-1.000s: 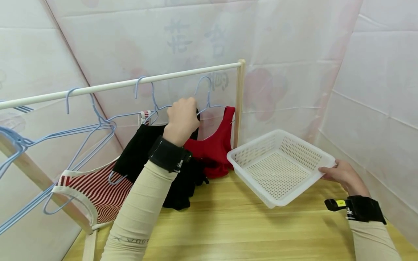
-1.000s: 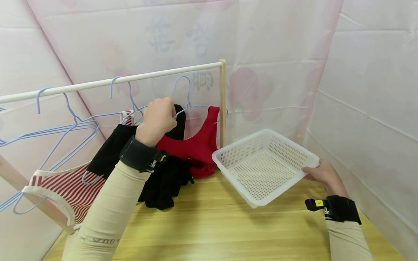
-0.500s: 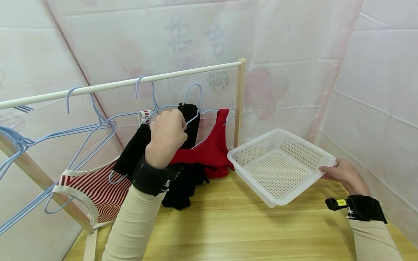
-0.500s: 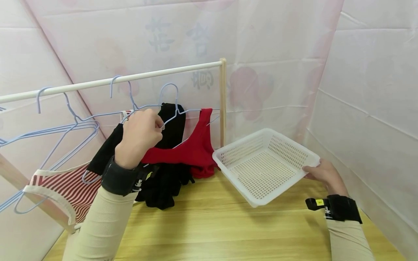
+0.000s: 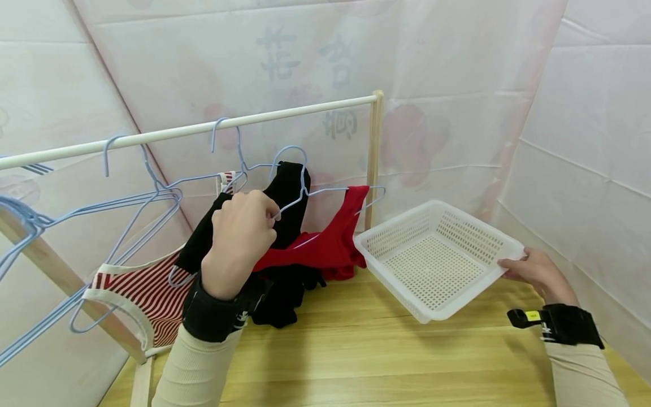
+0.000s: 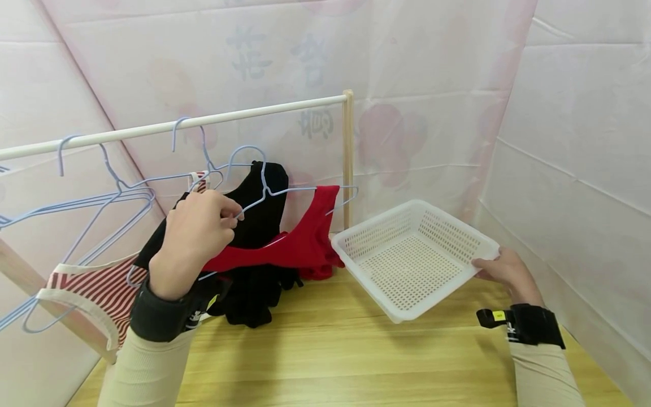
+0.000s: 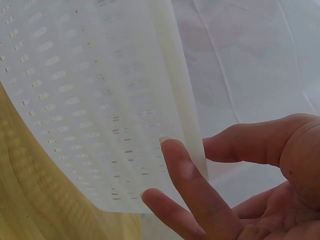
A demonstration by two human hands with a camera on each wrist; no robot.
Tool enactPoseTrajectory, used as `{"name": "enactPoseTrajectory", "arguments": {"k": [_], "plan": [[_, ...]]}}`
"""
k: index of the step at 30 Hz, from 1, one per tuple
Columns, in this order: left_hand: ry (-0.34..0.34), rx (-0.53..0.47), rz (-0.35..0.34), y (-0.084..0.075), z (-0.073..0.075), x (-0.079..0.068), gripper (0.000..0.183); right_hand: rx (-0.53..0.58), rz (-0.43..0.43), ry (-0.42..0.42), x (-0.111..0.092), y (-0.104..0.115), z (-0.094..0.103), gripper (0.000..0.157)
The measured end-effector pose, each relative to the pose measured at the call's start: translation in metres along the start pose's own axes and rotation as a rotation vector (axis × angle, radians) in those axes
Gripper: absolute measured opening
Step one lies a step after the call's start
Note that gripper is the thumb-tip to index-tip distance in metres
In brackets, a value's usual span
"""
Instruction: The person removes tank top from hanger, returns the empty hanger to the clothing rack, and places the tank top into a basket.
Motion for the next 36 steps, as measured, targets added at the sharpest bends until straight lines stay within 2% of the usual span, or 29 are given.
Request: {"name": "enactPoseTrajectory", "arguments": {"k": [6, 10, 24, 31, 36], "plan": [[0.025, -0.01, -0.01, -0.001, 0.005, -0.015, 0.025, 0.0, -0.001, -0.003, 0.001, 0.0, 0.003, 0.068], [0.043, -0.02, -0.018, 0.0, 0.002, -0.022, 0.023, 0.01, 0.009, -0.004, 0.002, 0.0, 0.004, 0.066], [0.036, -0.074, -0.022, 0.004, -0.033, -0.036, 0.019, 0.03, 0.028, -0.008, 0.001, 0.0, 0.002, 0.066], [0.029, -0.112, 0.02, 0.01, -0.043, -0.051, 0.018, 0.023, 0.017, -0.009, 0.0, 0.001, 0.001, 0.065], [-0.002, -0.138, 0.04, 0.016, -0.049, -0.063, 0.019, 0.02, -0.016, -0.006, 0.0, 0.001, 0.0, 0.068]]}}
Point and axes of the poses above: each hand's wrist, its own x-axis towards the middle knuckle, its own z-axis out of the back of the hand, y = z × x, the point moved 2 cm from there along x, towards the middle knuckle, and after that the axes turned 3 degrees about -x, right-handed, at the moved point
